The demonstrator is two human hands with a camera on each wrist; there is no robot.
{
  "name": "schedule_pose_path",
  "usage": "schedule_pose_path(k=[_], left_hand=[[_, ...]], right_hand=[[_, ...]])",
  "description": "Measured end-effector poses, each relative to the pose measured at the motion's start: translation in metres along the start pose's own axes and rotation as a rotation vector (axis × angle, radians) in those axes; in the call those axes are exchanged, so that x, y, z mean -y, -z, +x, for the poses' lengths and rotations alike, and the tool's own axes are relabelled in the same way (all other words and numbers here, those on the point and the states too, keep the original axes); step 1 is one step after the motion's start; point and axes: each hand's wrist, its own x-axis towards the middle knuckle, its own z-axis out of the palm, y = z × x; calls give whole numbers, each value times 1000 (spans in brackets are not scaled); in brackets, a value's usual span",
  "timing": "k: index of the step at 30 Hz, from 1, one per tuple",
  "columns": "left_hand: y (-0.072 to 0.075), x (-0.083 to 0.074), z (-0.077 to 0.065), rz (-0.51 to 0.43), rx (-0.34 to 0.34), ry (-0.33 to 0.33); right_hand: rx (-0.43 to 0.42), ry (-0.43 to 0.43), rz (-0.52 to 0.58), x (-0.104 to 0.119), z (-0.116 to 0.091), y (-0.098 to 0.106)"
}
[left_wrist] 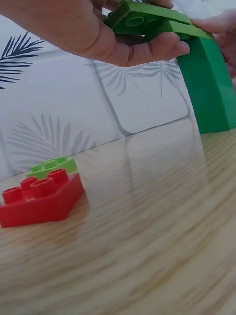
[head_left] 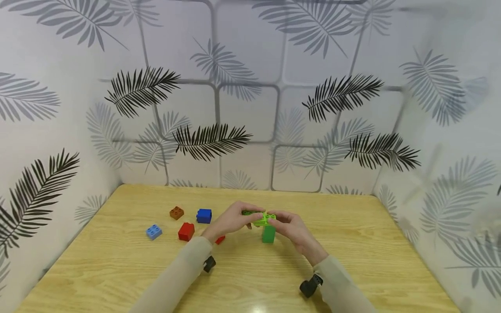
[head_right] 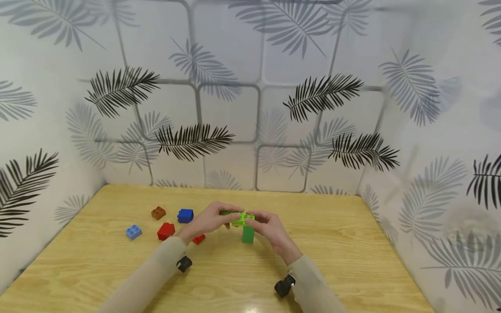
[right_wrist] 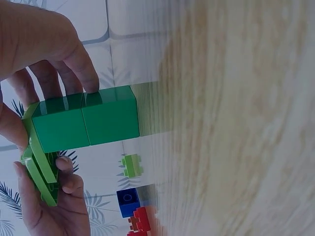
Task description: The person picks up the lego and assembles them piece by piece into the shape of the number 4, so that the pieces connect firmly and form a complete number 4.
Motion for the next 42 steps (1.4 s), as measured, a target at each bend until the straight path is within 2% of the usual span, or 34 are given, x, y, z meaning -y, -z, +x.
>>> schedule_pose_path(k=[9, 18, 23, 31, 36, 42], left_hand=[[-3, 3, 5, -132, -61, 49], [-6, 4, 11, -190, -87, 108], [-5, 4, 11, -220, -104, 141], [-5, 4, 6, -210, -102, 143], [-3, 6, 5, -177, -91, 116], [2, 9, 1, -114, -100, 116]], right_hand=[[-23, 17, 5, 3, -1, -1], [-48, 21, 7, 3, -2, -1], [-21, 43, -12, 1, -1, 0], [37, 39, -24, -7, 0, 1], [13, 42, -15, -8, 1, -1], [-5, 39, -37, -7, 1, -3]])
